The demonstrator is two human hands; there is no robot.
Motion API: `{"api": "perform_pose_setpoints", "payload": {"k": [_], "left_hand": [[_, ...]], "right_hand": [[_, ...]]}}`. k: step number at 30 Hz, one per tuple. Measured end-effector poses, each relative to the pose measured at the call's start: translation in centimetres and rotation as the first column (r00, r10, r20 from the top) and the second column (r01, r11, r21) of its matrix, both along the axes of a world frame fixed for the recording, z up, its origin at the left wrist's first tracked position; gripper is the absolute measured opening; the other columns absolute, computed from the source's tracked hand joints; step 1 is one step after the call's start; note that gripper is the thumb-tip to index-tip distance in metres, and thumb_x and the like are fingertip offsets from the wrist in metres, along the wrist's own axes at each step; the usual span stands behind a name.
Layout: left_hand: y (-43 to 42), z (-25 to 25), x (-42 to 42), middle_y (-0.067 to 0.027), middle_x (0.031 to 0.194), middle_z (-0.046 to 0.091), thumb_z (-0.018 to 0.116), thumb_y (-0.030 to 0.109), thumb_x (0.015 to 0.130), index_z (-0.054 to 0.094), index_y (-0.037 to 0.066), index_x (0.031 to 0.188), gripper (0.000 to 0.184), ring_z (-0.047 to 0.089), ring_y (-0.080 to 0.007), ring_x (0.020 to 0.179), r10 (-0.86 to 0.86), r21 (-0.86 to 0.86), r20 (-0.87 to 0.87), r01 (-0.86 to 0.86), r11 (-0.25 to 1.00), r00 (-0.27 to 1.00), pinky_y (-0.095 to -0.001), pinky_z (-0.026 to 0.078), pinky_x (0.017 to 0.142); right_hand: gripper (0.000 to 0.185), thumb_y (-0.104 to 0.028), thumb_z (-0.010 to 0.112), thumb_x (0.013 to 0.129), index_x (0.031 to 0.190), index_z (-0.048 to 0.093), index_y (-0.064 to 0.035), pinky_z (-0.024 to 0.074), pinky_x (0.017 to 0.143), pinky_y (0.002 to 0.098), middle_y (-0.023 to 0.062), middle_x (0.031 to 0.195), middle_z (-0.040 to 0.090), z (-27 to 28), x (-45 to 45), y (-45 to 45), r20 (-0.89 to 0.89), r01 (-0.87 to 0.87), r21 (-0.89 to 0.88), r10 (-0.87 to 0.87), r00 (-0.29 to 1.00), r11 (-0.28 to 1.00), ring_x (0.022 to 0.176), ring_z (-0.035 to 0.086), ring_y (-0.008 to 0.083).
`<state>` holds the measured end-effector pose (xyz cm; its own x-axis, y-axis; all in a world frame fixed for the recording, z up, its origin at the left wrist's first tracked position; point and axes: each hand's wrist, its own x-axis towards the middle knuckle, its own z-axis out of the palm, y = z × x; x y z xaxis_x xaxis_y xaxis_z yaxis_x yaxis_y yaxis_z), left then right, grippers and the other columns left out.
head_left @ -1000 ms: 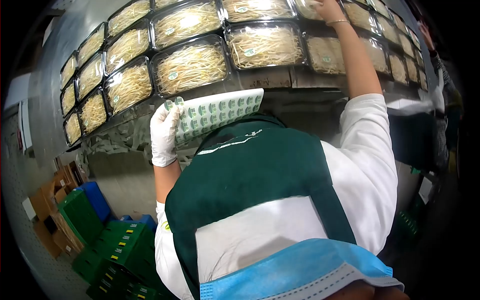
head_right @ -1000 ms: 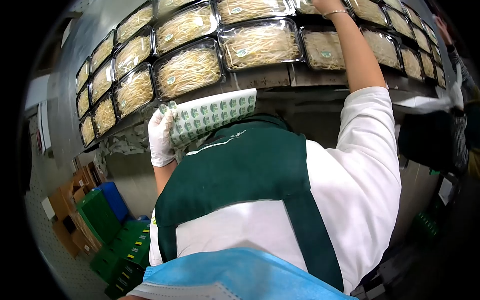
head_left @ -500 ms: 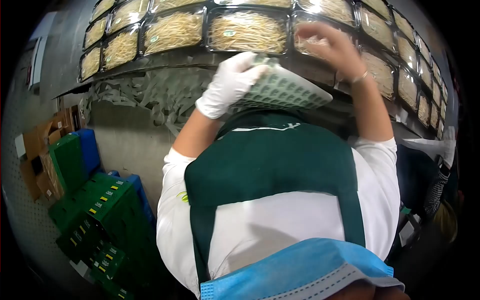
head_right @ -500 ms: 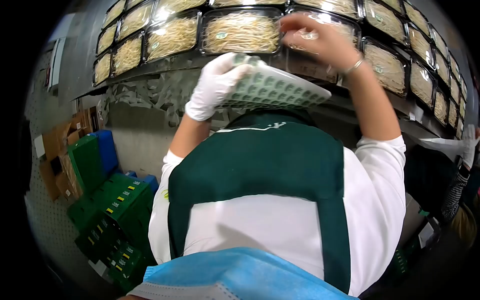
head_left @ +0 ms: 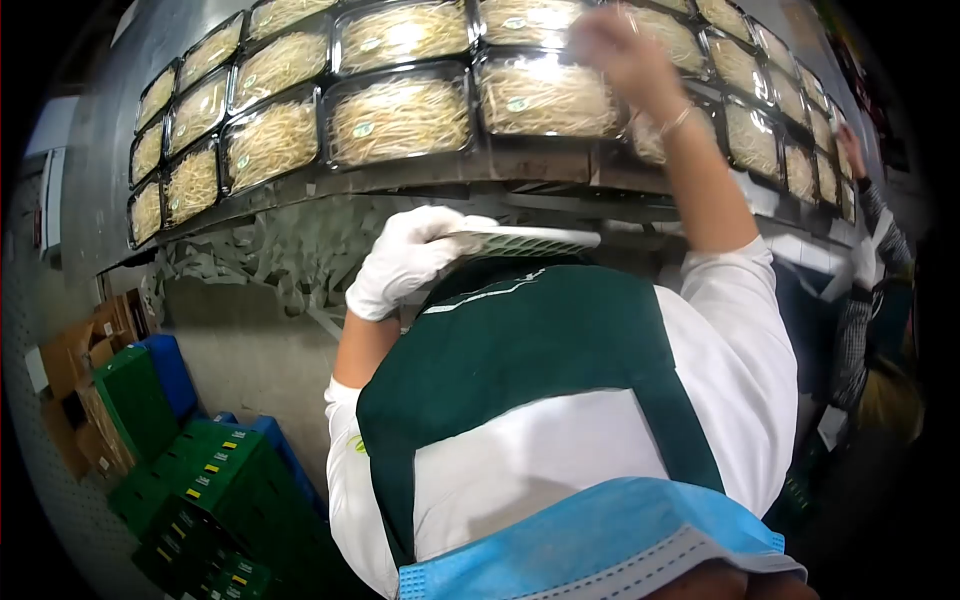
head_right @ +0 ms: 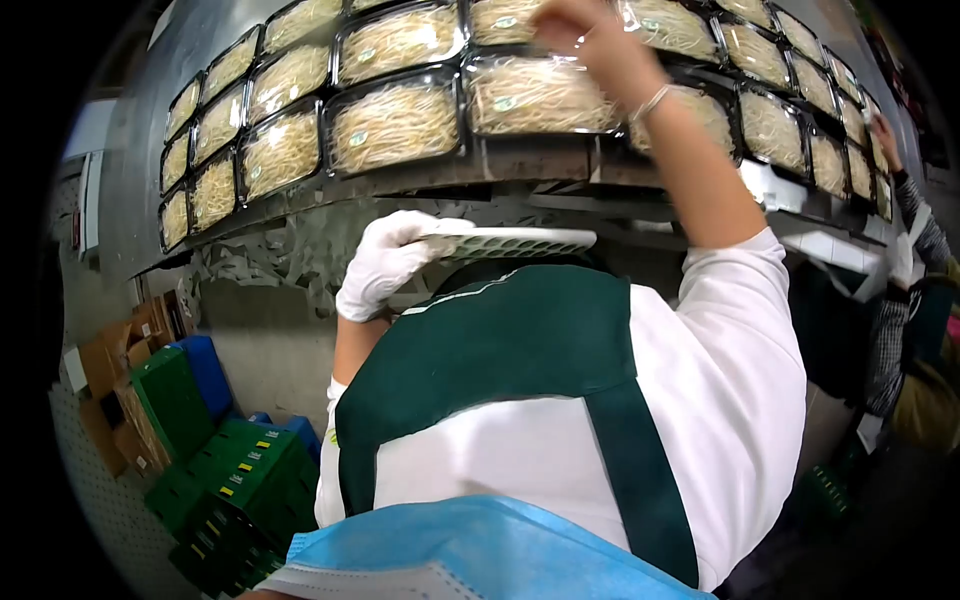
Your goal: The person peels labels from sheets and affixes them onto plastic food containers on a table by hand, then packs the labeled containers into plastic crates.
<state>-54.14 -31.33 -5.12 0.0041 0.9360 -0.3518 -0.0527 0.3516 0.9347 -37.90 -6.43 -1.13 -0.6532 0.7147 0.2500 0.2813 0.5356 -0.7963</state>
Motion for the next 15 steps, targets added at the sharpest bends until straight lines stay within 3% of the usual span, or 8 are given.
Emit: {"api": "perform_pose_setpoints", "payload": {"k": [2,4,7,8,10,11,14,15], "left_hand": [[0.6,0.0,1.2,-0.0051,0.083,0.061,0.059,0.000,0.075,0.056,-0.003,0.092,0.018,0.054,-0.0076,0.071,0.235,-0.031,0.216,-0.234,0.972,0.948,-0.0201,0.043,0.065],[1.4,-1.0,2.3,-0.0050,0.081,0.060,0.058,0.001,0.076,0.056,-0.002,0.091,0.015,0.054,-0.0079,0.070,0.374,-0.120,0.227,-0.355,0.927,0.899,-0.0202,0.043,0.065],[3.1,-1.1,4.5,-0.0015,0.076,0.059,0.058,0.001,0.076,0.056,0.000,0.087,0.011,0.051,-0.0049,0.065,0.456,-0.157,0.134,-0.436,0.886,0.880,-0.0176,0.041,0.058],[3.8,-0.7,5.2,-0.0006,0.075,0.059,0.058,0.001,0.076,0.056,0.000,0.087,0.011,0.050,-0.0041,0.063,0.473,-0.163,0.090,-0.456,0.875,0.876,-0.0170,0.040,0.056],[4.5,-0.2,6.0,-0.0006,0.075,0.059,0.058,0.001,0.076,0.057,0.000,0.087,0.011,0.050,-0.0046,0.064,0.496,-0.208,0.072,-0.474,0.856,0.865,-0.0173,0.040,0.058],[4.7,0.0,6.3,-0.0020,0.078,0.059,0.057,0.001,0.076,0.056,-0.001,0.088,0.012,0.052,-0.0058,0.067,0.511,-0.199,0.089,-0.487,0.850,0.855,-0.0182,0.041,0.061],[5.4,0.3,6.8,-0.0055,0.086,0.060,0.056,0.000,0.076,0.054,-0.002,0.093,0.016,0.054,-0.0086,0.074,0.532,-0.187,0.139,-0.505,0.842,0.835,-0.0203,0.043,0.068],[5.6,0.4,6.9,-0.0076,0.091,0.059,0.056,-0.001,0.076,0.054,-0.003,0.096,0.020,0.055,-0.0103,0.078,0.543,-0.185,0.181,-0.514,0.838,0.820,-0.0215,0.044,0.071]], "right_hand": [[0.028,-0.011,0.061,0.069,0.095,0.052,-0.0056,0.0459,0.065,0.0318,0.0104,0.079,0.056,-2.7,2.2,14.4,-0.262,0.127,-0.115,-0.154,0.953,0.985,0.071,0.056,0.0217],[0.029,-0.013,0.063,0.069,0.094,0.051,-0.0051,0.0454,0.066,0.0328,0.0123,0.081,0.057,-4.8,3.7,22.0,0.049,0.484,0.063,-0.487,0.872,0.873,0.072,0.056,0.0237],[0.027,-0.014,0.062,0.069,0.093,0.052,-0.0062,0.0452,0.068,0.0339,0.0149,0.080,0.057,-8.4,2.3,26.5,0.049,0.469,0.288,-0.502,0.864,0.835,0.075,0.056,0.0278],[0.024,-0.017,0.060,0.070,0.092,0.053,-0.0080,0.0449,0.068,0.0354,0.0163,0.078,0.057,-8.2,1.3,26.2,0.158,0.526,0.303,-0.587,0.794,0.794,0.076,0.056,0.0296],[0.028,-0.020,0.058,0.071,0.096,0.052,-0.0091,0.0445,0.068,0.0369,0.0165,0.077,0.058,-8.9,0.0,25.7,0.215,0.375,0.465,-0.513,0.831,0.802,0.076,0.056,0.0303],[0.037,-0.026,0.056,0.072,0.105,0.050,-0.0100,0.0422,0.076,0.0392,0.0174,0.088,0.056,-8.6,0.1,26.0,0.442,0.267,0.510,-0.516,0.734,0.817,0.087,0.053,0.0314],[0.044,-0.032,0.053,0.073,0.110,0.048,-0.0092,0.0370,0.085,0.0413,0.0180,0.104,0.051,-6.0,2.3,24.1,0.407,0.254,0.694,-0.659,0.633,0.673,0.101,0.046,0.0323],[0.047,-0.035,0.051,0.074,0.112,0.047,-0.0088,0.0315,0.091,0.0429,0.0164,0.118,0.041,-5.3,3.7,25.7,0.541,0.391,0.521,-0.648,0.536,0.758,0.112,0.035,0.0332]]}}
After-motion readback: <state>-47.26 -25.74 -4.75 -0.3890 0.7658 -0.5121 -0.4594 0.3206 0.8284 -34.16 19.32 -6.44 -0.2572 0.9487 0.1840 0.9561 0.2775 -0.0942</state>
